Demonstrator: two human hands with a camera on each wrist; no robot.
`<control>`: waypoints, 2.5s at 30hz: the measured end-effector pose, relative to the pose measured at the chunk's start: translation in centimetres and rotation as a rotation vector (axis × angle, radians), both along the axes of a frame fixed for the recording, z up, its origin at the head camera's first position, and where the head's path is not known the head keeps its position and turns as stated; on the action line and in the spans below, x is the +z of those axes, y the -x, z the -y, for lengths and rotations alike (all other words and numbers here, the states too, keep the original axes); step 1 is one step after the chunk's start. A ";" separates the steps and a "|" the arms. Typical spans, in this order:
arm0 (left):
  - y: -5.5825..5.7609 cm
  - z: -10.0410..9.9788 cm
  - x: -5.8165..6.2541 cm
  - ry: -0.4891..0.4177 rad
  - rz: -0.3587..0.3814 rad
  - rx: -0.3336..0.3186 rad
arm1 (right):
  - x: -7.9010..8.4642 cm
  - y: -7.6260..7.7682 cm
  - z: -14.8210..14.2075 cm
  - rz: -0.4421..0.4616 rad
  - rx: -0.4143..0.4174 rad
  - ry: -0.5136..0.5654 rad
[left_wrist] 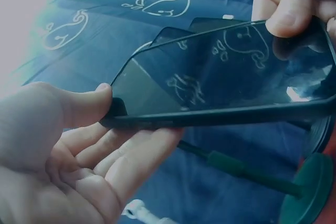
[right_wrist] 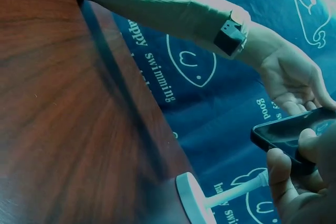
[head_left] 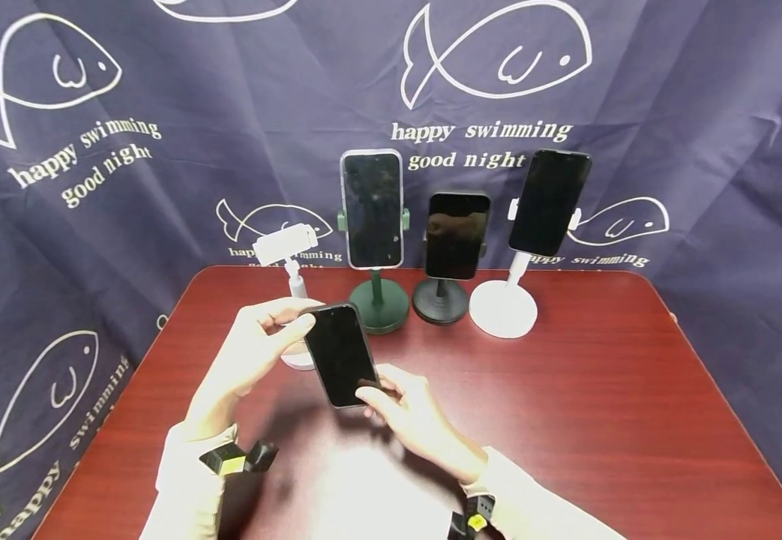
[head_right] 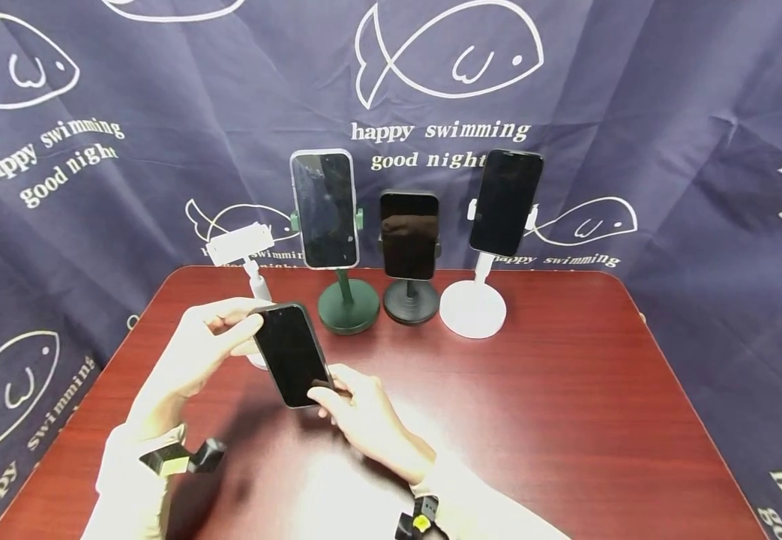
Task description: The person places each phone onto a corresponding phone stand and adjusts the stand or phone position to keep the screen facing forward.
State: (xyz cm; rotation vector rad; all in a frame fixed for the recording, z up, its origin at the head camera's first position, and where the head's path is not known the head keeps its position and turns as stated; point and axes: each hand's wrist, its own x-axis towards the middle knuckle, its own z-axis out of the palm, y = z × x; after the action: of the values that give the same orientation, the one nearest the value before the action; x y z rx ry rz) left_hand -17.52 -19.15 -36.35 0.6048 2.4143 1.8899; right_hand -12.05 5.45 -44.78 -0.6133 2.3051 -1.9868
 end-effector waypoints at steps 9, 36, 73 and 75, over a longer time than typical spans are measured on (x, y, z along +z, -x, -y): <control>-1.0 0.7 1.0 0.057 -0.047 0.170 | 1.8 1.4 0.9 -0.081 0.000 -0.039; -0.2 3.0 3.9 0.305 -0.287 0.564 | 7.9 7.3 4.9 -0.463 -0.180 -0.071; 5.5 1.4 3.3 0.097 -0.221 0.434 | 7.1 10.1 7.8 -0.371 -0.258 0.007; 5.5 1.5 3.3 0.110 -0.226 0.448 | 7.1 10.2 7.9 -0.379 -0.262 -0.007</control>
State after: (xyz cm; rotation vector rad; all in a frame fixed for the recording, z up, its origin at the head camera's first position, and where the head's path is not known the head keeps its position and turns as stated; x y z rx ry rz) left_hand -23.07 -20.64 -33.04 0.3019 2.9839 1.8955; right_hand -22.21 -2.41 -37.65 -0.7834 2.7365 -2.1248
